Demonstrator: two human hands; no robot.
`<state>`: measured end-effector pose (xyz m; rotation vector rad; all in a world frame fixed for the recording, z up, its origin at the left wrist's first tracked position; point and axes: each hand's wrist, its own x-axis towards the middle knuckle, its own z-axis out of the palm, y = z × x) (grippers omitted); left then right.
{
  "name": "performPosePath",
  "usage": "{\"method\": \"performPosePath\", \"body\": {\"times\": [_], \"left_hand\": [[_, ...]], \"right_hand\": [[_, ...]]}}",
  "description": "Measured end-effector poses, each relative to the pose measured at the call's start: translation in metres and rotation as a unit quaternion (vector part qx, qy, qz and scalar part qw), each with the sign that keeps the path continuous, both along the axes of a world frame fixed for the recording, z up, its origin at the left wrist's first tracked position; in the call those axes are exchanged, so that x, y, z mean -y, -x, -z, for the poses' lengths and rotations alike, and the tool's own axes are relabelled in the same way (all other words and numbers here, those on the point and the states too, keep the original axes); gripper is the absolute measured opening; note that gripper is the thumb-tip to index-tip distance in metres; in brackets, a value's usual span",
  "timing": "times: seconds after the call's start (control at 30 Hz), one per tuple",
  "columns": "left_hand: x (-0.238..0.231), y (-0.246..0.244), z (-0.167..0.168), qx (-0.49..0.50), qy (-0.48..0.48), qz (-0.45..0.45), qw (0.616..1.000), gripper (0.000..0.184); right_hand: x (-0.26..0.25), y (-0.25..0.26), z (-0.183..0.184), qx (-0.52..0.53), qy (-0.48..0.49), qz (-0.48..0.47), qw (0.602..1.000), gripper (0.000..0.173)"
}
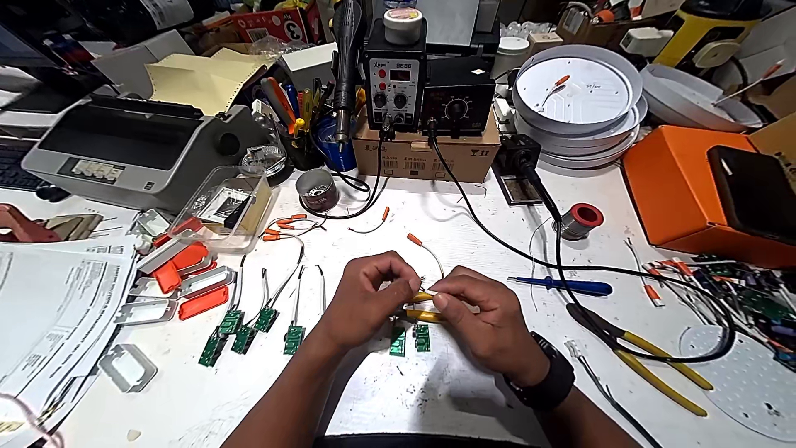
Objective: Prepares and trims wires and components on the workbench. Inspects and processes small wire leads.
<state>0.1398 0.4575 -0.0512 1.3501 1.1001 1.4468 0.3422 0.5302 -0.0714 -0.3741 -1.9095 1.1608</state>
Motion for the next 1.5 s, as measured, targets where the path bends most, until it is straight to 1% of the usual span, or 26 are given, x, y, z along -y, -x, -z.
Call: {"method": "performPosePath", "body": {"times": [0.07,0.17,0.23,0.27,0.33,0.4,0.53,0.67,0.8,0.9,0.97,1.03,1.1,1.13,1.17,1.2,1.23,1.27,1.37,1.43,1.5], "left_hand": [[0.001,0.002,0.0,-0.009,0.008,0.015,1.0,0.014],[0.0,0.002,-0.001,-0.007,0.054,0.035,0.998,0.017],[-0.001,-0.001,0.0,0.027,0.088,0.036,0.995,0.019],[-0.001,-0.002,0.001,0.05,0.088,0.03,0.994,0.018],[-0.001,-0.002,0.004,0.082,0.047,0.02,0.995,0.014],[-0.002,-0.001,0.006,0.08,0.0,0.03,0.996,0.014],[-0.004,0.004,0.006,0.084,-0.023,0.059,0.994,0.018],[-0.004,0.005,0.006,0.094,-0.034,0.082,0.992,0.02],[-0.004,-0.002,0.006,0.099,-0.006,0.056,0.993,0.009],[-0.004,-0.006,0.01,0.089,-0.039,0.036,0.995,0.008],[-0.004,-0.011,0.013,0.063,-0.09,-0.002,0.994,0.006],[-0.005,-0.017,0.017,-0.001,-0.152,-0.063,0.986,0.007],[-0.005,-0.023,0.022,-0.088,-0.2,-0.146,0.965,0.01],[-0.006,-0.025,0.025,-0.138,-0.22,-0.187,0.947,0.012],[-0.006,-0.027,0.027,-0.178,-0.238,-0.22,0.929,0.012],[-0.007,-0.028,0.027,-0.199,-0.246,-0.233,0.919,0.013],[-0.007,-0.028,0.027,-0.2,-0.242,-0.231,0.921,0.012],[-0.007,-0.026,0.025,-0.185,-0.227,-0.214,0.932,0.011],[-0.007,-0.018,0.022,-0.082,-0.17,-0.136,0.973,0.009],[-0.007,-0.013,0.02,-0.027,-0.145,-0.104,0.984,0.013],[-0.007,-0.011,0.018,-0.001,-0.13,-0.094,0.987,0.014]], "right_hand": [[-0.003,-0.001,0.001,0.032,-0.055,0.021,0.998,0.019],[-0.01,-0.005,0.002,0.092,-0.188,0.062,0.976,0.021],[-0.013,-0.007,0.002,0.104,-0.255,0.085,0.958,0.022],[-0.013,-0.008,0.002,0.099,-0.264,0.096,0.954,0.022],[-0.01,-0.006,0.002,0.072,-0.23,0.106,0.965,0.022],[-0.007,-0.004,0.003,0.04,-0.162,0.099,0.981,0.022],[0.001,0.001,0.004,0.023,-0.09,0.078,0.993,0.022],[0.005,0.003,0.003,0.006,-0.049,0.072,0.996,0.021],[0.006,0.005,0.003,-0.006,-0.039,0.075,0.996,0.019],[0.008,0.006,0.004,-0.005,-0.036,0.072,0.997,0.02],[0.01,0.007,0.005,-0.003,-0.024,0.069,0.997,0.021],[0.016,0.011,0.007,-0.01,0.003,0.061,0.998,0.021],[0.021,0.016,0.009,-0.02,0.05,0.044,0.998,0.021],[0.024,0.018,0.01,-0.024,0.079,0.035,0.996,0.021],[0.025,0.02,0.011,-0.026,0.101,0.029,0.994,0.021],[0.025,0.02,0.011,-0.028,0.114,0.027,0.993,0.021],[0.024,0.02,0.011,-0.028,0.118,0.027,0.992,0.021],[0.023,0.019,0.01,-0.027,0.116,0.033,0.992,0.02],[0.019,0.016,0.008,-0.038,0.103,0.052,0.993,0.019],[0.017,0.015,0.007,-0.043,0.102,0.061,0.992,0.018],[0.015,0.014,0.007,-0.043,0.104,0.062,0.992,0.018]]}}
